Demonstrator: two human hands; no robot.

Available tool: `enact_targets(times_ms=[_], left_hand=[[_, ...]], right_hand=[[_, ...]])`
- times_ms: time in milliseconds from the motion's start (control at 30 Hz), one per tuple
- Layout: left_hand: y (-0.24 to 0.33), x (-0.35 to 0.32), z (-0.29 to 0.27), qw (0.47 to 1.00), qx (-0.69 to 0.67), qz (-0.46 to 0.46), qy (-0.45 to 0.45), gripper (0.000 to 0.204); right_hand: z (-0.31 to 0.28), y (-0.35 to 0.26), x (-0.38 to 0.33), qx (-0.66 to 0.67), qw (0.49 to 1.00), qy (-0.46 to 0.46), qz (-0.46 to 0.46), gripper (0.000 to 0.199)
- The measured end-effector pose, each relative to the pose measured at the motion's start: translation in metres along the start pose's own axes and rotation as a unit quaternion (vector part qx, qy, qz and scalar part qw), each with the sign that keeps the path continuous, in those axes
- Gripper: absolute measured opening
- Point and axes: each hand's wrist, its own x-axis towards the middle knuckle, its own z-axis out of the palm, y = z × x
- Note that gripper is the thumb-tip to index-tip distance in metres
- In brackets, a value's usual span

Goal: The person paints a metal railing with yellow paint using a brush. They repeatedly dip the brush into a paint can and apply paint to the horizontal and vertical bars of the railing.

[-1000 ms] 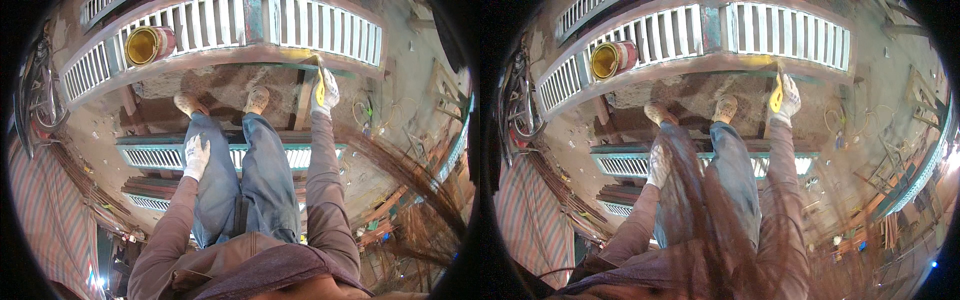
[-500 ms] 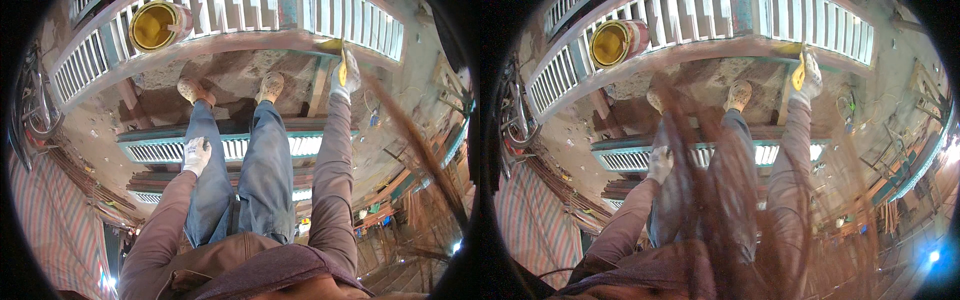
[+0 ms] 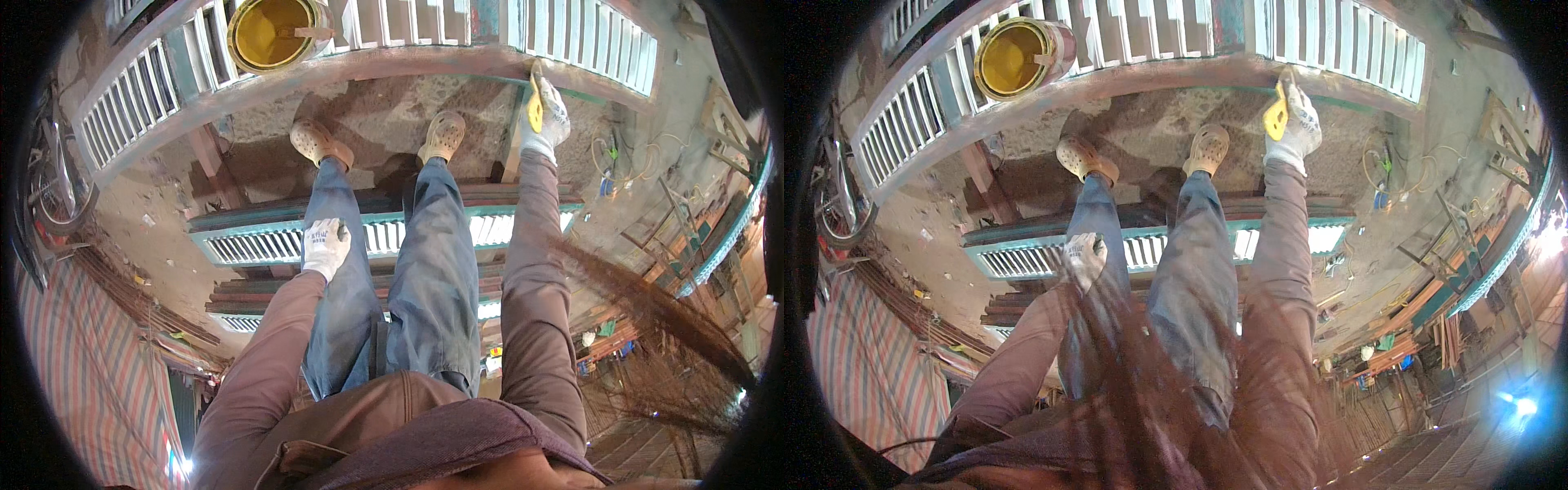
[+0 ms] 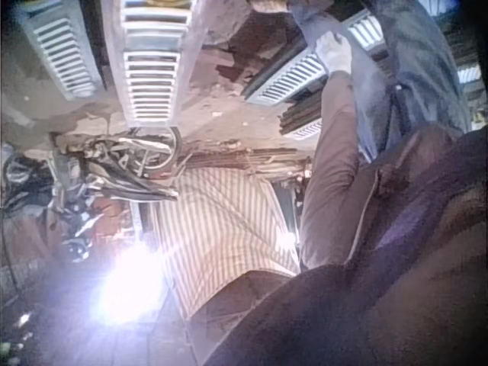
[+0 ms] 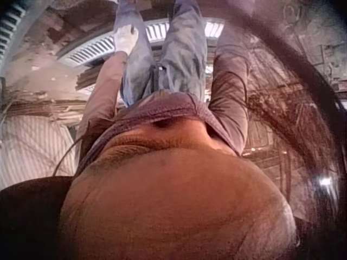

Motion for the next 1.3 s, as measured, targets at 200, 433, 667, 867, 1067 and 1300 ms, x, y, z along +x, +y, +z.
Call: enact_targets(times_ms=[200,433,667,867,1067,1300], left_hand=[[0.005,0.003,0.000,1.000,0.020,0.015,0.009,0.014],[0.012,0.002,-0.003,0.999,0.030,-0.009,0.012,0.017],[0.005,0.002,0.013,0.993,0.029,0.051,0.107,0.015],[0.006,-0.002,0.025,1.000,0.007,-0.016,-0.001,0.021],[0.019,0.004,0.021,0.996,0.080,-0.010,-0.047,0.025],[0.025,0.004,0.013,0.992,0.101,-0.034,0.060,0.027]], right_hand=[[0.024,-0.032,-0.030,-0.150,0.975,0.015,-0.163,0.033],[0.038,-0.069,-0.073,-0.072,0.967,-0.106,-0.220,0.044],[-0.006,0.008,0.000,-0.037,0.939,0.018,-0.343,0.040],[0.008,0.003,0.013,-0.134,0.904,0.038,-0.405,0.039],[0.035,-0.019,-0.013,-0.196,0.904,0.037,-0.378,0.032],[-0.014,-0.028,-0.030,-0.049,0.916,-0.076,-0.392,0.035]])
